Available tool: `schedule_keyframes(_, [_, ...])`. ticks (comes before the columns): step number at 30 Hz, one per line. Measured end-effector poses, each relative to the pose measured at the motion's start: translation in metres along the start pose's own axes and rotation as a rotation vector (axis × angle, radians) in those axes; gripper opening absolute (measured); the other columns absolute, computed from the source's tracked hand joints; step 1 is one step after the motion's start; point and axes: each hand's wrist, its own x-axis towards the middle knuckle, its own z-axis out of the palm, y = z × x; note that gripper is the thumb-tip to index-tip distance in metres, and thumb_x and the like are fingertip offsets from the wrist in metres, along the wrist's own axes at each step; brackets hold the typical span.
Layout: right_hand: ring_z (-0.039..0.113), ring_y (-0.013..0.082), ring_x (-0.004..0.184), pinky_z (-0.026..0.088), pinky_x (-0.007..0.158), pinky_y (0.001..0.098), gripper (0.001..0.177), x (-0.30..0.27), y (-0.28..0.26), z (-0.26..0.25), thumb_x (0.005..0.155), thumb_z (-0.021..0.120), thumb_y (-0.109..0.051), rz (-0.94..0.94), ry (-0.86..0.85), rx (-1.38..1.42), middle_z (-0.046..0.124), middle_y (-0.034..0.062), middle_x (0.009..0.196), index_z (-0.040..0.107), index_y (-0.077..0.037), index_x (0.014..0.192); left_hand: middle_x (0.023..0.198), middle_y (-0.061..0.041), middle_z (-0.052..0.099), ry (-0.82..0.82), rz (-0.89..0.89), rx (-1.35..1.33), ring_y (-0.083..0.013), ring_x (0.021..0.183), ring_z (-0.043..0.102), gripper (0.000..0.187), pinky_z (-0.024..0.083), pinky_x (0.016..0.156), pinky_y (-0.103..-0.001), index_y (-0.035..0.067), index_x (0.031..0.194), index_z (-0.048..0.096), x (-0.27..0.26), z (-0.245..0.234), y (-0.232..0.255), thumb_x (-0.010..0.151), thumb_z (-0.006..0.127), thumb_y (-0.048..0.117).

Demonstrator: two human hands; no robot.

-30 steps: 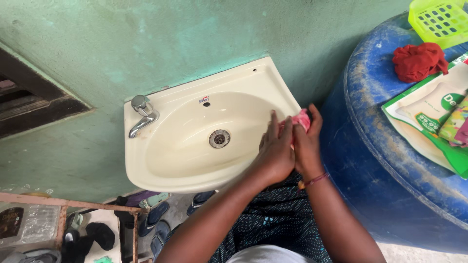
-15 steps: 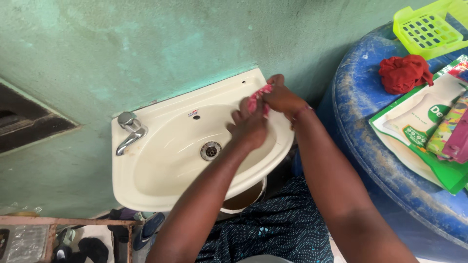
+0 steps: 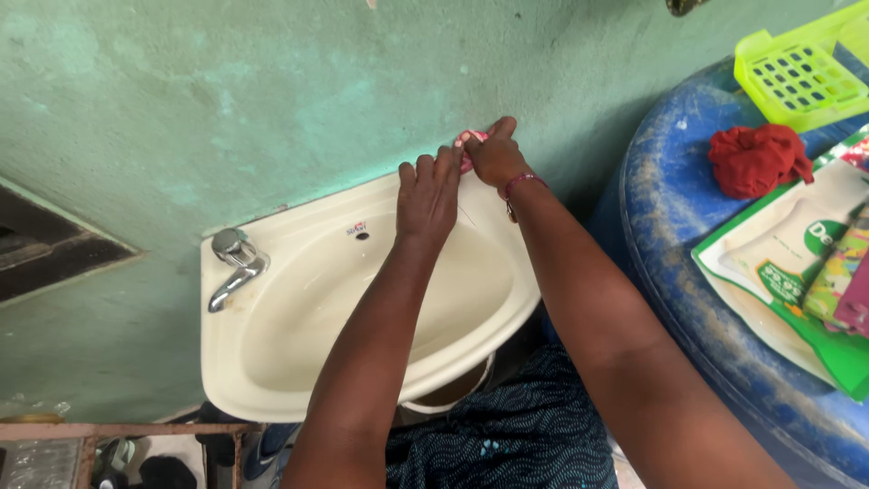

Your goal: The person washes a pink cloth in a white sink using a pink sponge. They scrub the cloth against the sink surface, rinse it under the faucet, and wring it out repeatedly.

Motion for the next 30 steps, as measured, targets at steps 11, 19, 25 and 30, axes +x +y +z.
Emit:
schedule_keyframes(11, [0.067,0.0235,0.106,0.058,0.087,0.0400,0.040,0.005,0.016,-0.017,0.106,0.045,-0.038,0.123,-0.200,0.261,0.063,0.0178,0.123,0.041,-0.006,0.131,0.113,-0.008,0.058,-0.014,-0.108,-0.568,-0.0285,0.101,0.057,0.046,0.048,0.086,-0.045,0.015,0.135,0.065,0.011,0.009,0.012,0.090,0.062,0.007])
schedule_keyframes(19, [0.071,0.0210,0.093,0.061,0.082,0.0385,0.039,-0.036,0.072,-0.034,0.105,0.046,-0.029,0.186,-0.380,0.609,0.072,0.0123,0.114,0.057,-0.005,0.133,0.116,-0.011,0.059,-0.016,-0.063,-0.765,-0.0328,0.103,0.057,0.049,0.049,0.088,-0.048,0.012,0.129,0.069,0.001,-0.024,0.027,0.081,0.066,0.006])
schedule_keyframes(25, [0.068,0.0199,0.099,0.058,0.082,0.0383,0.039,-0.061,0.133,-0.032,0.106,0.055,-0.022,0.023,-0.416,0.743,0.069,0.0148,0.122,0.056,-0.002,0.139,0.125,-0.012,0.060,-0.028,0.011,-0.939,-0.0352,0.107,0.058,0.034,0.049,0.092,-0.051,0.014,0.122,0.071,-0.018,-0.058,0.035,0.088,0.067,0.017])
schedule_keyframes(30, [0.070,0.0171,0.101,0.061,0.086,0.0327,0.037,-0.129,0.149,-0.022,0.102,0.052,-0.021,0.102,-0.203,1.001,0.068,0.0090,0.122,0.052,-0.015,0.139,0.125,-0.012,0.062,-0.259,0.105,-1.124,-0.0299,0.112,0.063,0.027,0.052,0.099,-0.043,0.019,0.119,0.076,-0.042,-0.083,0.039,0.097,0.061,0.014])
